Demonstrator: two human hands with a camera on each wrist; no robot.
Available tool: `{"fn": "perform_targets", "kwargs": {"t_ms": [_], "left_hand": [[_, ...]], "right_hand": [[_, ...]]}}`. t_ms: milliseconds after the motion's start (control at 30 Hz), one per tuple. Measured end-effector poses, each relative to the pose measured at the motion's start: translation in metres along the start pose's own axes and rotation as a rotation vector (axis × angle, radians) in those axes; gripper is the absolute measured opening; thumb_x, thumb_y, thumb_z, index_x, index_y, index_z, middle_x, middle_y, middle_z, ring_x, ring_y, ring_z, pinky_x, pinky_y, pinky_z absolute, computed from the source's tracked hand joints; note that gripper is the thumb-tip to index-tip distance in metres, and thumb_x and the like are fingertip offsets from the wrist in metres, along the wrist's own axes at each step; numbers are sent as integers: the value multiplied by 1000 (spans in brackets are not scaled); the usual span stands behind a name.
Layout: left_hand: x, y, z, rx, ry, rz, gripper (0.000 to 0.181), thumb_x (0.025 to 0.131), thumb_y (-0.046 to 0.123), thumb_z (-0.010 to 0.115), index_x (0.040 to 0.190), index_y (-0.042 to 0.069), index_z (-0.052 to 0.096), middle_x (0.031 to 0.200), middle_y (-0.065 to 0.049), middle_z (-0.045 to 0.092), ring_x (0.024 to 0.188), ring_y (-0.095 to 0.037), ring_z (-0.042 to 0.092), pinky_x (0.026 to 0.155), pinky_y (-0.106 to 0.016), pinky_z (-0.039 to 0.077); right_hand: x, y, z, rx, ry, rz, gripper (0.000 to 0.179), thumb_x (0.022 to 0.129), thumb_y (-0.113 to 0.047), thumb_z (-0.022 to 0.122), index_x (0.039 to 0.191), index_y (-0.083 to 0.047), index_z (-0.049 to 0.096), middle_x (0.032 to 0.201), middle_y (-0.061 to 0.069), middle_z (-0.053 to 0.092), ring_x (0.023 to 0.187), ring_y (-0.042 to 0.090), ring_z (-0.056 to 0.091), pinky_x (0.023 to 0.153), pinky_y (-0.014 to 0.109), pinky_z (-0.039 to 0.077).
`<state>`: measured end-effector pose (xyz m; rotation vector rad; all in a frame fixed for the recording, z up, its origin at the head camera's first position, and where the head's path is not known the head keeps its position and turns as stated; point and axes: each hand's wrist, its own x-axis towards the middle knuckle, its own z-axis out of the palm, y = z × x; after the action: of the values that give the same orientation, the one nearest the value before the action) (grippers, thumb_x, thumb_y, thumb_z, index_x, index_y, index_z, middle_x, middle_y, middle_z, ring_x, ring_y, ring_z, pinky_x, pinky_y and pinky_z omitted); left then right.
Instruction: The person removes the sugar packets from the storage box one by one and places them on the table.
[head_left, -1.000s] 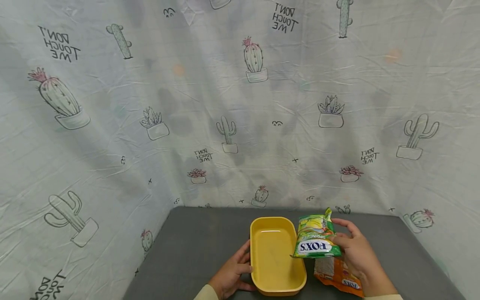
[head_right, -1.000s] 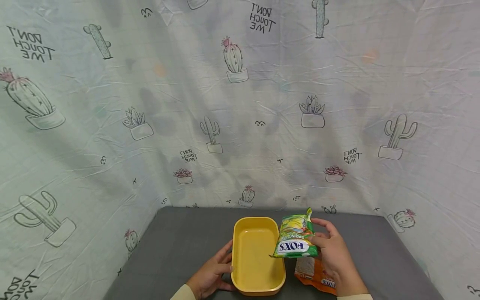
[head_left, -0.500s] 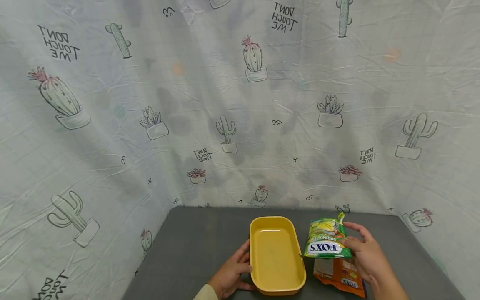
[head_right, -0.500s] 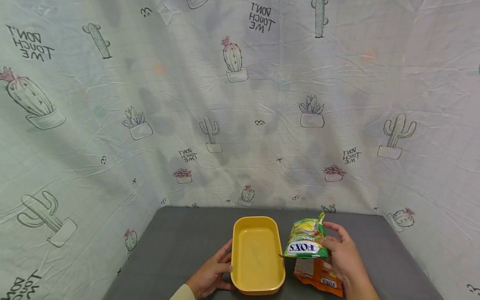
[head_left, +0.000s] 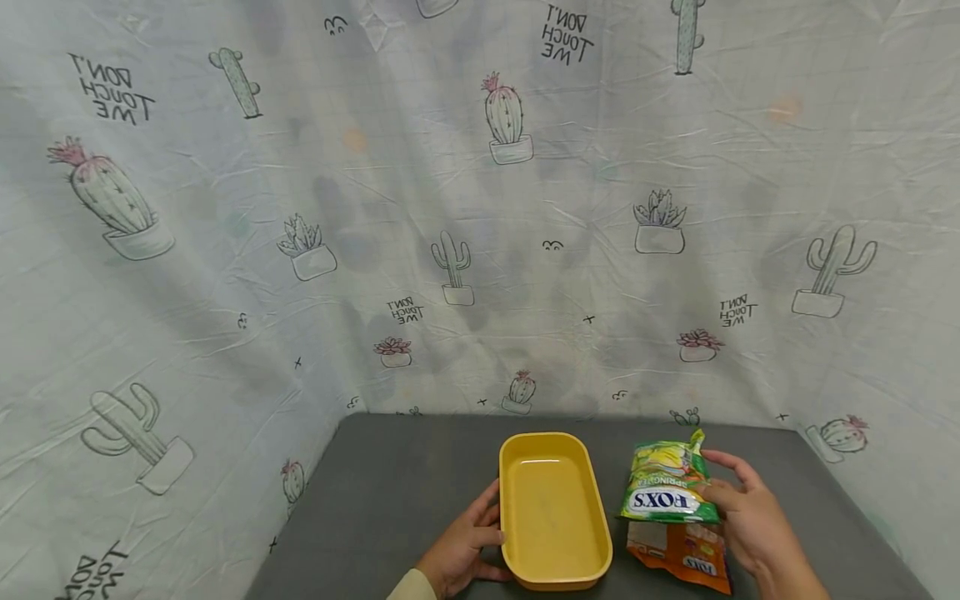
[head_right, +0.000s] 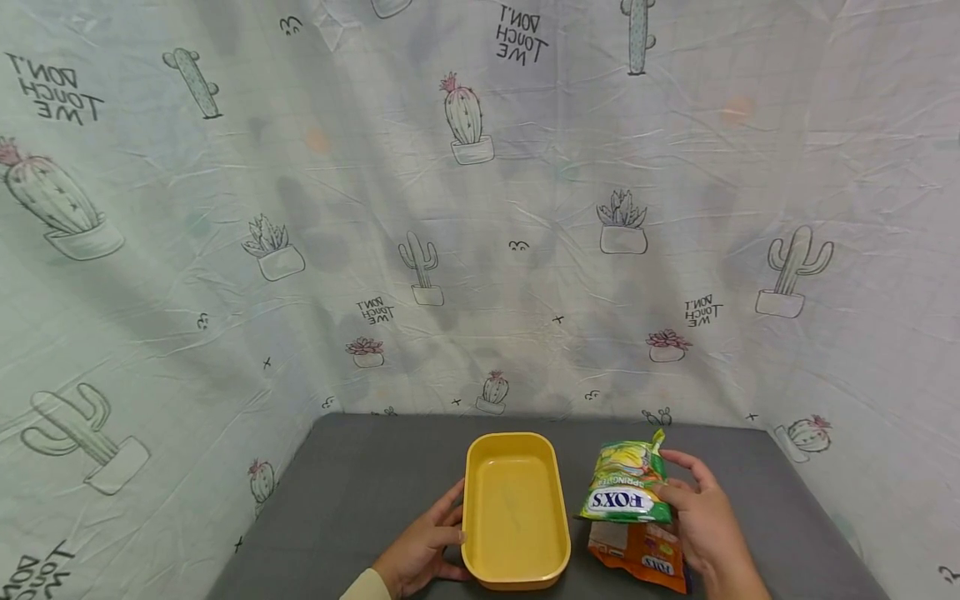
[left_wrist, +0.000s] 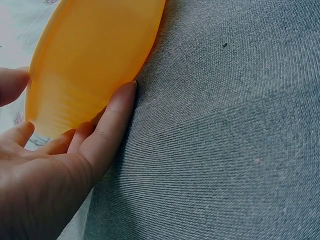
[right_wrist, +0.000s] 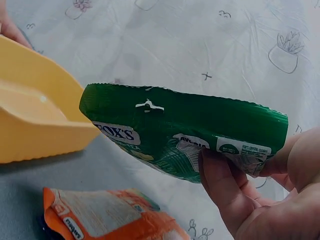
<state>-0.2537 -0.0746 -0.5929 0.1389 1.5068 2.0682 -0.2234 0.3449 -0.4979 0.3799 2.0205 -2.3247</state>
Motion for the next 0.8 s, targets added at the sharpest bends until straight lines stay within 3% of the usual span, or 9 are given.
{"fn": "perform_targets", "kwargs": {"t_ms": [300,567,800], "left_hand": [[1,0,0,-4,20,-7,97,95,-4,61,177,18,16,172,-23,34,134,-42,57,82,-73,57],[1,1,0,0,21,-5,97,94,-4,61,177,18,16,172,-23,34,133,-42,57,83,-72,57],[0,1,0,2,18,-3,96,95,-3,61,177,18,16,171,-22,36,132,-41,58,82,-72,57]], "right_hand": [[-2,7,-8,-38,-5,40,57,108,4,53,159,-10,30,114,10,64,90,25,72,74,41,62],[1,11,-13,-84,-18,61,58,110,1,52,162,-7,27,127,18,54,96,24,67,81,41,60],[3,19,-22,-72,-30,90,57,111,1,51,162,-6,26,123,15,61,97,24,68,82,42,59]]}}
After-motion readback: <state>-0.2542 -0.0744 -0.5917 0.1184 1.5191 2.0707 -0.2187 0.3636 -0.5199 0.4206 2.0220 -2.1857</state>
